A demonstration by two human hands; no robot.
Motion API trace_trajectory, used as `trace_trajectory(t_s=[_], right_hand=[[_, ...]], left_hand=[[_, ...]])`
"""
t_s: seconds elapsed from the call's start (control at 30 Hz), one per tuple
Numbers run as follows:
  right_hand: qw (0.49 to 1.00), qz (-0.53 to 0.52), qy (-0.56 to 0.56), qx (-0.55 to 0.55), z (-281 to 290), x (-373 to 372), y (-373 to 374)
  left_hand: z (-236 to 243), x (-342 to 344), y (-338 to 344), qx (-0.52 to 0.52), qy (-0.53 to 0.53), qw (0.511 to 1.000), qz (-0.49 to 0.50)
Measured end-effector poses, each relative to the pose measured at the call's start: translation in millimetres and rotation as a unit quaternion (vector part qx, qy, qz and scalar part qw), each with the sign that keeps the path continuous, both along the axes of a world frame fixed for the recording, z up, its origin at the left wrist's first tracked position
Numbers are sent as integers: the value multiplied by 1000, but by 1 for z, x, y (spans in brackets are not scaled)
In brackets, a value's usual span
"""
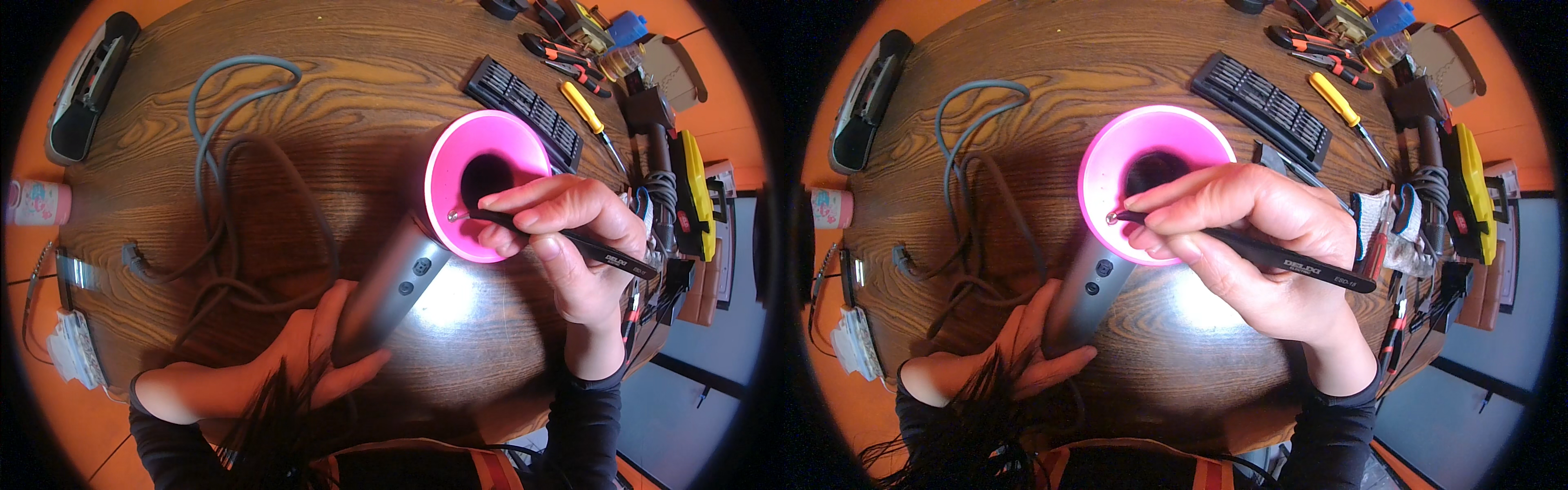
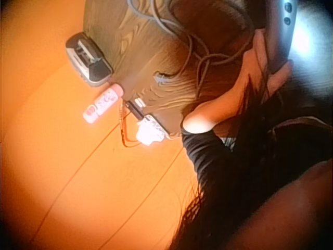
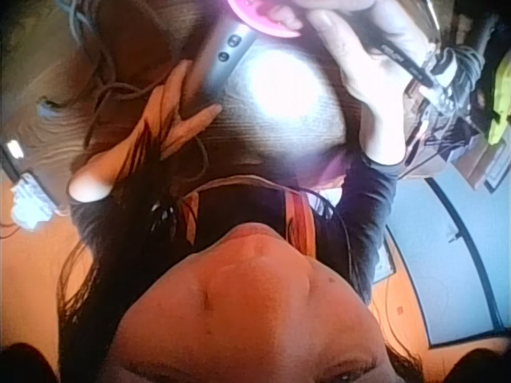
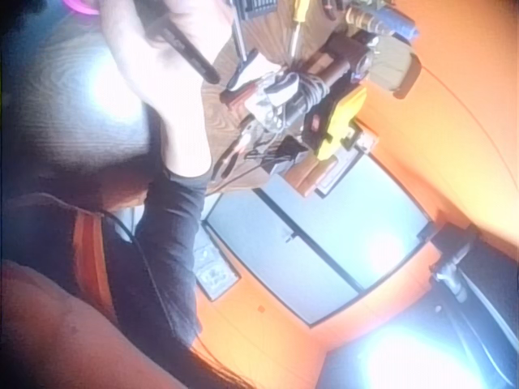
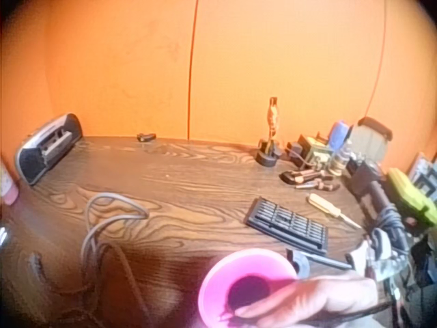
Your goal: The person disassembles a hair dryer on a workbench, using a screwdriver to remove screws from the pink nozzle and the main body. They detach the nozzle and filter, then continue to unscrew and separate internal components while holding the device.
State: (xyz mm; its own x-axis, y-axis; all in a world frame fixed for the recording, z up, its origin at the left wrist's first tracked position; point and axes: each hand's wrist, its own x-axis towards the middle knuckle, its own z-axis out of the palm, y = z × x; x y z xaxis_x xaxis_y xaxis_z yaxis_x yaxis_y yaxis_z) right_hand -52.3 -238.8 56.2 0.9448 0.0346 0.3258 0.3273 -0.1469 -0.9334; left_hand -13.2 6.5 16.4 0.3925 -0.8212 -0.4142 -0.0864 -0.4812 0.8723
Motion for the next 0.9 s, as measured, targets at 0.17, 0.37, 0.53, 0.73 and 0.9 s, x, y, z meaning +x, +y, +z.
trace_trajectory(t_s=[0.17,0.37,0.53,0.73,0.9], right_hand=[[999,-43,-20,12,-5,3,1],[998,-22,-9,63,-7,1,2],[999,-24,-5,33,-6,0,0],[1000,-24,0,21,-5,0,1],[1000,-23,3,19,-4,-1,1]], left_hand=[[0,-5,-2,-88,-44,994,51],[1,0,-2,-12,32,999,42],[0,-4,0,-4,40,997,62],[2,-5,4,5,-63,998,7],[3,-1,-2,15,57,997,54]])
